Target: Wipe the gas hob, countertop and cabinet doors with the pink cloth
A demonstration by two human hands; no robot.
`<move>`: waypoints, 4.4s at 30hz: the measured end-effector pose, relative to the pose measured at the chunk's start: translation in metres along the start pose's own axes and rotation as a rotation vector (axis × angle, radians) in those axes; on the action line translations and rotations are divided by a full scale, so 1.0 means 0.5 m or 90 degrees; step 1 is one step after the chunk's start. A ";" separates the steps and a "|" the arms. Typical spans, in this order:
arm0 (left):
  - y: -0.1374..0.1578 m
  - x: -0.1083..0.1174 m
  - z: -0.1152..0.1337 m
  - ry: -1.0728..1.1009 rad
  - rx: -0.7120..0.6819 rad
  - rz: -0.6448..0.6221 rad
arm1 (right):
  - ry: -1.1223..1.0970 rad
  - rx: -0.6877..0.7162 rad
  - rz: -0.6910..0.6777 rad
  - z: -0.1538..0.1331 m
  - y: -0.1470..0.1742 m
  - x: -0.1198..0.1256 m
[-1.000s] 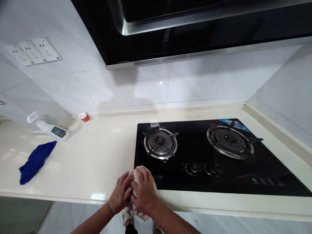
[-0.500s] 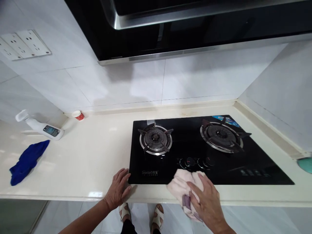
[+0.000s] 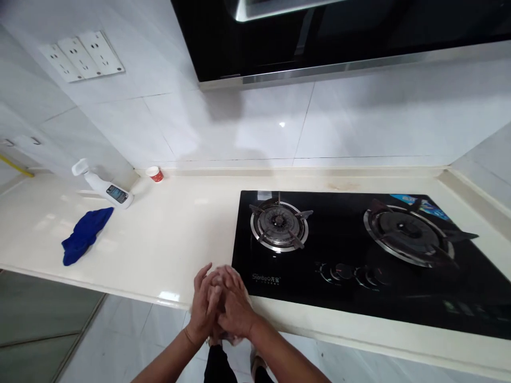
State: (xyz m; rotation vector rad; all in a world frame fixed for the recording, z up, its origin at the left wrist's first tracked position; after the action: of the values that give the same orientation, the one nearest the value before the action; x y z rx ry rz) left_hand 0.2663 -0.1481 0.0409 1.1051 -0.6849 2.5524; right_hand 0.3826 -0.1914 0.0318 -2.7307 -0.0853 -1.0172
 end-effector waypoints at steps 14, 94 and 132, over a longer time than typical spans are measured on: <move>-0.017 -0.116 0.088 -0.228 0.000 -0.132 | 0.407 -0.008 0.121 0.192 0.167 0.142; 0.205 -0.093 -0.011 -0.239 -0.403 -0.163 | 0.351 0.013 0.147 0.243 0.207 0.146; 0.163 -0.104 0.064 -0.112 -0.040 -0.215 | 0.366 0.035 0.172 0.228 0.197 0.140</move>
State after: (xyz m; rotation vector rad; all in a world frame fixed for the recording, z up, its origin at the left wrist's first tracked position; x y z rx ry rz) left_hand 0.2860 -0.2373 -0.0040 1.3101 -0.5587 2.1561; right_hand 0.5216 -0.2627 -0.0247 -2.2149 0.3351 -1.6234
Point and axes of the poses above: each hand's wrist, its own y-axis away from the middle knuckle, its own x-axis out of the back of the hand, z = x × y, the point moved 4 cm from there along -y, towards the middle knuckle, and after that the axes turned 6 degrees about -y, right-handed, at the moved point
